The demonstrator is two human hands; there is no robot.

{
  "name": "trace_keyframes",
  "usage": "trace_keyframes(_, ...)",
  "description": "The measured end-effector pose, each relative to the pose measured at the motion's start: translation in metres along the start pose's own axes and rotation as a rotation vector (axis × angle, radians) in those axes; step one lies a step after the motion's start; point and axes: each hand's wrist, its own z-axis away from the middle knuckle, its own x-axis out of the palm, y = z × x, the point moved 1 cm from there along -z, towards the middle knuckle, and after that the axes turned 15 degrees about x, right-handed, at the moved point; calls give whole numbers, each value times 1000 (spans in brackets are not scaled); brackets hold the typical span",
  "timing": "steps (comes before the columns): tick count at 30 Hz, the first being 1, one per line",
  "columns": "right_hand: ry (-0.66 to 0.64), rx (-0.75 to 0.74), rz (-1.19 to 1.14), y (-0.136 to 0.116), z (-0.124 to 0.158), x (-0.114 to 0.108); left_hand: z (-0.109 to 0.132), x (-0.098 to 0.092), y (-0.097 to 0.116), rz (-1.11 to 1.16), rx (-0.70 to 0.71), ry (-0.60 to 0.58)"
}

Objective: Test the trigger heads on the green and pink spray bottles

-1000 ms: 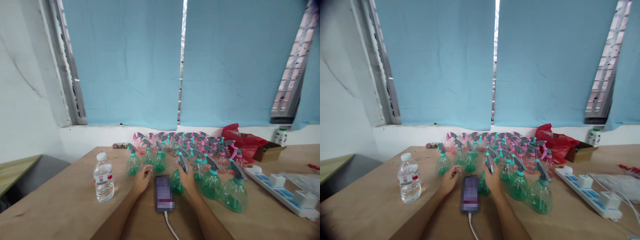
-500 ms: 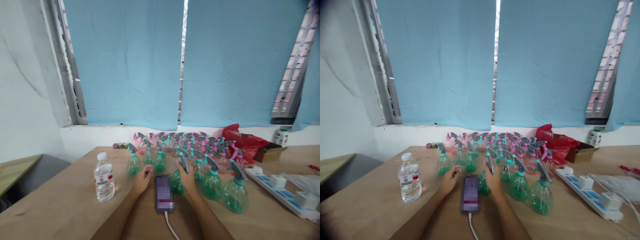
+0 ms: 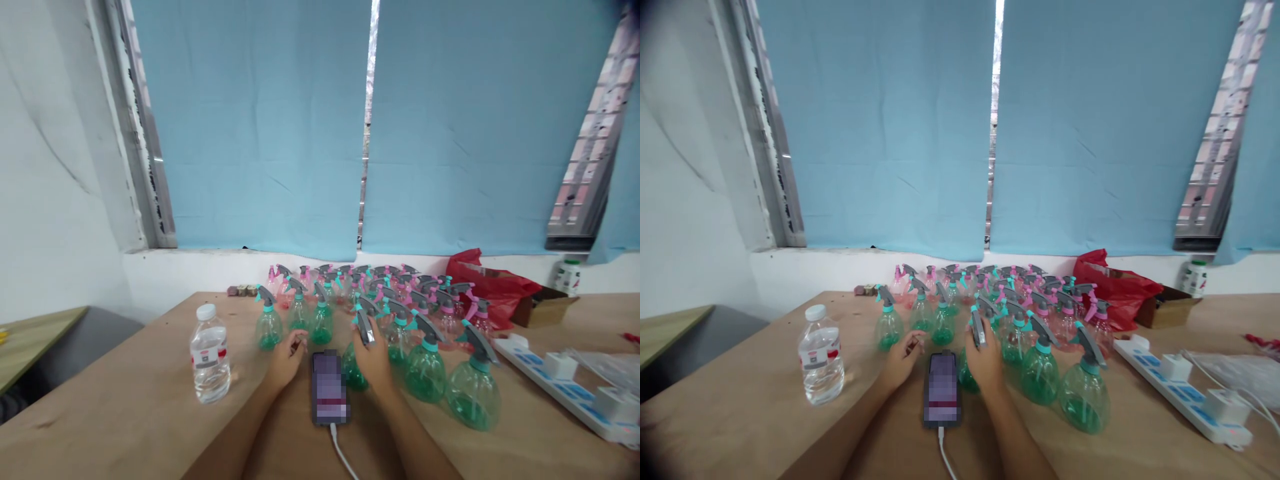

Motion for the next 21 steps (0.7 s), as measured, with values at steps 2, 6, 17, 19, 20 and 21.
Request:
trace_keyframes(2, 17, 0, 114, 0, 3, 2, 0, 0, 1, -5, 4, 1)
trace_keyframes(6, 22, -111, 233, 6, 8, 6, 1, 0, 1, -19, 15, 1)
trace_keyframes(17, 74, -250, 387, -7, 15, 6, 5, 2, 3, -105, 31, -43)
trace_keyframes(19, 49, -280, 351, -21, 11, 5, 5, 1, 5, -108, 28, -44)
trace_keyframes(20, 50, -292, 322, -30, 7, 5, 5, 1, 6, -102, 25, -46)
trace_keyframes(21, 55, -302, 285, -39, 0, 6, 5, 1, 7, -95, 23, -48)
